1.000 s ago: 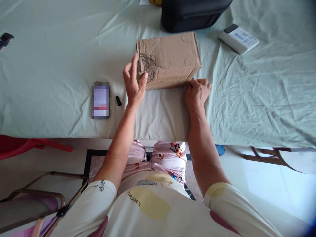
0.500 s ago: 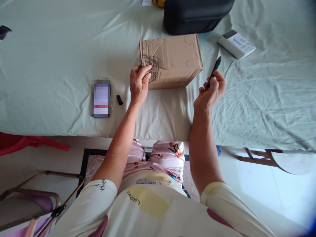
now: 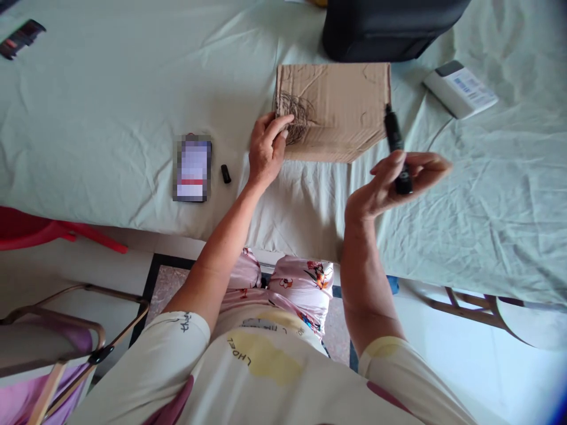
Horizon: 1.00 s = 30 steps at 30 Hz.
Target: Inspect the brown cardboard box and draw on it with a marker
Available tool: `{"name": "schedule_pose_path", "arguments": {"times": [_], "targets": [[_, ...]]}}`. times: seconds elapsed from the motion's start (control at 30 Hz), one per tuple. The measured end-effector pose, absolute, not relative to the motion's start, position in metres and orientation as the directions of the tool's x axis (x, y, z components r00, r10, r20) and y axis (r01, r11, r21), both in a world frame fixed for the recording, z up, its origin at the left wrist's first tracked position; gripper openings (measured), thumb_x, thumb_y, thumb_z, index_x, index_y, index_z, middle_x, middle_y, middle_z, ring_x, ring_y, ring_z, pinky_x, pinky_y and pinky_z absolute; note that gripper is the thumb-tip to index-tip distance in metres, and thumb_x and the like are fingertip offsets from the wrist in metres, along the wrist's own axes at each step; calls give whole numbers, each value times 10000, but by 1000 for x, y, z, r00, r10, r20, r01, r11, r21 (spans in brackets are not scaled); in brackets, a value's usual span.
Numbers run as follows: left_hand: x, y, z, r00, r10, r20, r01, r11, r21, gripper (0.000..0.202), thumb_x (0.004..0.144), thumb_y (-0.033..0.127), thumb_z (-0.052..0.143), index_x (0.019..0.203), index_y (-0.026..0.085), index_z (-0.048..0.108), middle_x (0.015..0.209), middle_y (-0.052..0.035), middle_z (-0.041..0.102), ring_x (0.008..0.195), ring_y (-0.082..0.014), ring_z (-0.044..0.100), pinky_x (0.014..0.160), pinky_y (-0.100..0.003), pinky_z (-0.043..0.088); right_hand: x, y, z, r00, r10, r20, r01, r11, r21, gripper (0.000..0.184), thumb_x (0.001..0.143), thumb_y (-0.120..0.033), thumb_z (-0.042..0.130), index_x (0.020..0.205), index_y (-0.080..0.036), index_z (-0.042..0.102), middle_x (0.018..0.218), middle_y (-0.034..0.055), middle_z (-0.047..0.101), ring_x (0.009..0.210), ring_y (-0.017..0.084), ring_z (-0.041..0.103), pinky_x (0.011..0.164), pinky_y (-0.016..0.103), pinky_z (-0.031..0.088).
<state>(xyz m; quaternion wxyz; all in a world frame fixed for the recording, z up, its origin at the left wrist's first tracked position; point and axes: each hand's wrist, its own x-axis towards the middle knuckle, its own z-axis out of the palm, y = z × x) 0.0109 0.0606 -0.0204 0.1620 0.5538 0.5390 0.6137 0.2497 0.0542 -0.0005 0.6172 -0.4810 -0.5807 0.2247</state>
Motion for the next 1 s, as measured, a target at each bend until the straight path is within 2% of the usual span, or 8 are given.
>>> {"name": "schedule_pose_path", "arguments": {"times": [0.07, 0.2, 0.3, 0.4, 0.53, 0.73, 0.9, 1.0], "targets": [[10, 57, -21, -312, 797, 516, 419, -372, 828, 297, 1049, 495, 672, 1293, 349, 753, 1443, -89, 688, 1491, -302, 598, 1392, -503, 372, 236, 37, 0, 241, 771, 590, 330, 507, -797, 627, 1025, -825, 352, 1234, -317, 654, 1046, 100, 636, 960, 317, 705, 885, 575, 600], [8, 52, -22, -271, 804, 529, 432, -389, 813, 379, 1033, 463, 692, 1391, 342, 685, 1516, -85, 681, 1521, -291, 590, 1361, -482, 417, 217, 15, 4, -155, 730, 666, 345, 671, -656, 423, 1026, -673, 543, 1178, -330, 737, 1021, 78, 749, 940, 293, 736, 921, 533, 593], [9, 52, -24, -302, 811, 501, 386, -376, 842, 401, 1034, 451, 697, 1417, 348, 637, 1518, -78, 683, 1537, -273, 588, 1315, -454, 471, 209, 13, 7, -310, 685, 660, 361, 726, -585, 307, 1031, -531, 594, 1190, -330, 764, 990, 63, 764, 956, 269, 731, 959, 500, 569], [11, 51, -25, -316, 821, 475, 352, -364, 863, 414, 1034, 429, 703, 1433, 364, 614, 1539, -71, 667, 1564, -265, 570, 1294, -440, 496, 205, 16, 8, -322, 688, 650, 381, 723, -577, 277, 1038, -469, 600, 1220, -337, 761, 1009, 62, 766, 972, 266, 721, 952, 483, 552], [15, 46, -25, -304, 829, 470, 339, -366, 866, 417, 1046, 381, 682, 1456, 369, 604, 1566, -63, 650, 1587, -269, 548, 1286, -453, 506, 204, 19, 4, -278, 688, 670, 402, 717, -569, 269, 1055, -470, 587, 1226, -339, 749, 1018, 60, 759, 961, 264, 708, 913, 473, 536], [18, 44, -27, -338, 824, 454, 297, -365, 882, 367, 1058, 357, 620, 1424, 365, 641, 1535, -61, 682, 1525, -283, 608, 1213, -465, 569, 203, 18, -3, -264, 646, 716, 418, 746, -519, 196, 1050, -447, 613, 1059, -311, 753, 871, 36, 721, 824, 230, 670, 842, 443, 522], [15, 47, -29, -462, 819, 341, 133, -316, 939, 392, 1019, 302, 604, 1408, 347, 605, 1383, -84, 738, 1287, -248, 755, 1080, -442, 644, 195, 16, 0, -346, 612, 711, 287, 791, -541, 208, 1077, -422, 584, 1169, -341, 752, 986, 51, 764, 896, 235, 722, 828, 434, 592], [9, 50, -36, -532, 806, 260, 49, -277, 960, 341, 1015, 321, 616, 1355, 339, 608, 1271, -88, 746, 1151, -242, 788, 1000, -442, 670, 195, 18, 2, -234, 608, 759, 268, 790, -551, 217, 1081, -436, 578, 1209, -354, 733, 1045, 60, 751, 963, 250, 728, 889, 468, 606]]}}
